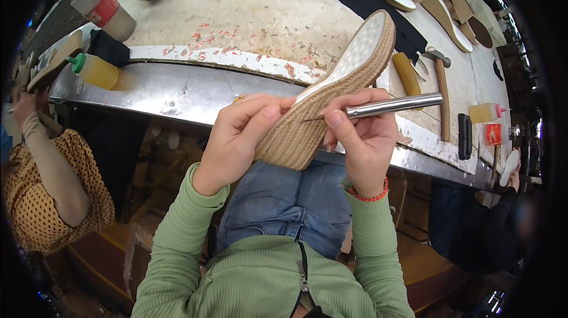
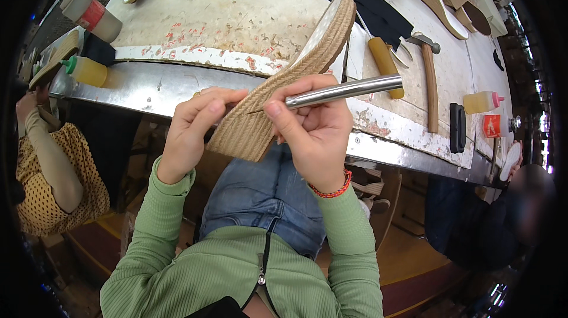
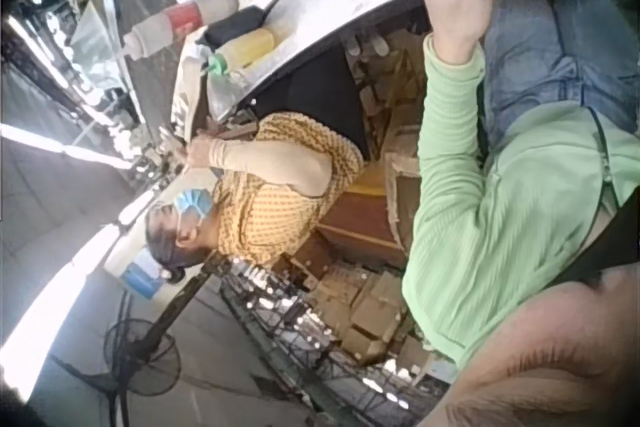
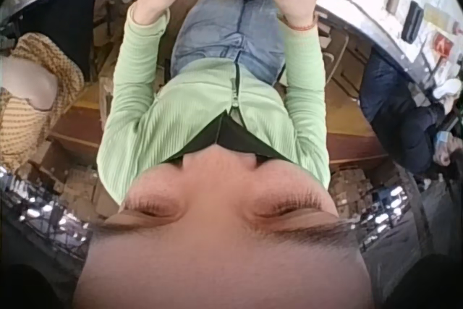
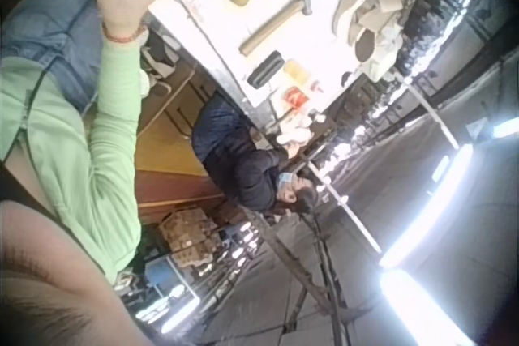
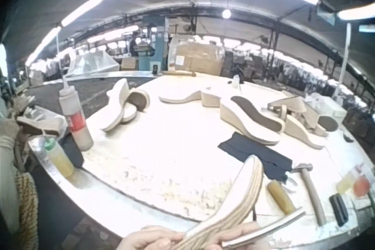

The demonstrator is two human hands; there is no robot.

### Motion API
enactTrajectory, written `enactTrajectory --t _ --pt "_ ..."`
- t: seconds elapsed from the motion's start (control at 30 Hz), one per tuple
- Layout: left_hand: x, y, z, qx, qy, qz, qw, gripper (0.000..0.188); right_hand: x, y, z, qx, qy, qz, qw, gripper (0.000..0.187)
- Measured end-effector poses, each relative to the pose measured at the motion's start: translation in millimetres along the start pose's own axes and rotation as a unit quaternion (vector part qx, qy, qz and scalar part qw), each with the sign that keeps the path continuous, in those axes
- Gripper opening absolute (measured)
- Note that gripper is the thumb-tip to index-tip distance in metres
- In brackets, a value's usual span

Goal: The person uses a metal awl and a wooden-handled stitching tool to puncture and stitch the edge of a woven espadrille sole. They repeatedly pierce the sole and pull thread through to secure the edge, working on one shoe at a time.

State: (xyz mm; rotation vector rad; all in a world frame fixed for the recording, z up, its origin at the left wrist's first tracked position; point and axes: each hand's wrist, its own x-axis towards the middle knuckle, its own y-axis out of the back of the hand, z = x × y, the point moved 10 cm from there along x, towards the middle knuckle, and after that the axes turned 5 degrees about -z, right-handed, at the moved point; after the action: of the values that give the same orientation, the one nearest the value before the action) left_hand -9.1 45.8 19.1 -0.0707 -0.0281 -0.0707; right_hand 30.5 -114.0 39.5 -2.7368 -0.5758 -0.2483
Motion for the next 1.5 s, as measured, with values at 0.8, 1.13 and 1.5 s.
enactTrajectory --t 0.8,1.13,1.5 --pt "-16 13 30 0.117 -0.091 0.124 0.981 0.025 -10 31 -23 0.086 0.029 0.043 0.995 0.025" --pt "-68 -53 67 0.323 -0.177 -0.051 0.928 0.022 -65 -23 -33 -0.007 0.039 -0.122 0.992 0.029" --pt "-89 9 40 0.281 -0.121 0.107 0.946 0.015 -40 9 -20 0.041 0.003 -0.052 0.998 0.03"
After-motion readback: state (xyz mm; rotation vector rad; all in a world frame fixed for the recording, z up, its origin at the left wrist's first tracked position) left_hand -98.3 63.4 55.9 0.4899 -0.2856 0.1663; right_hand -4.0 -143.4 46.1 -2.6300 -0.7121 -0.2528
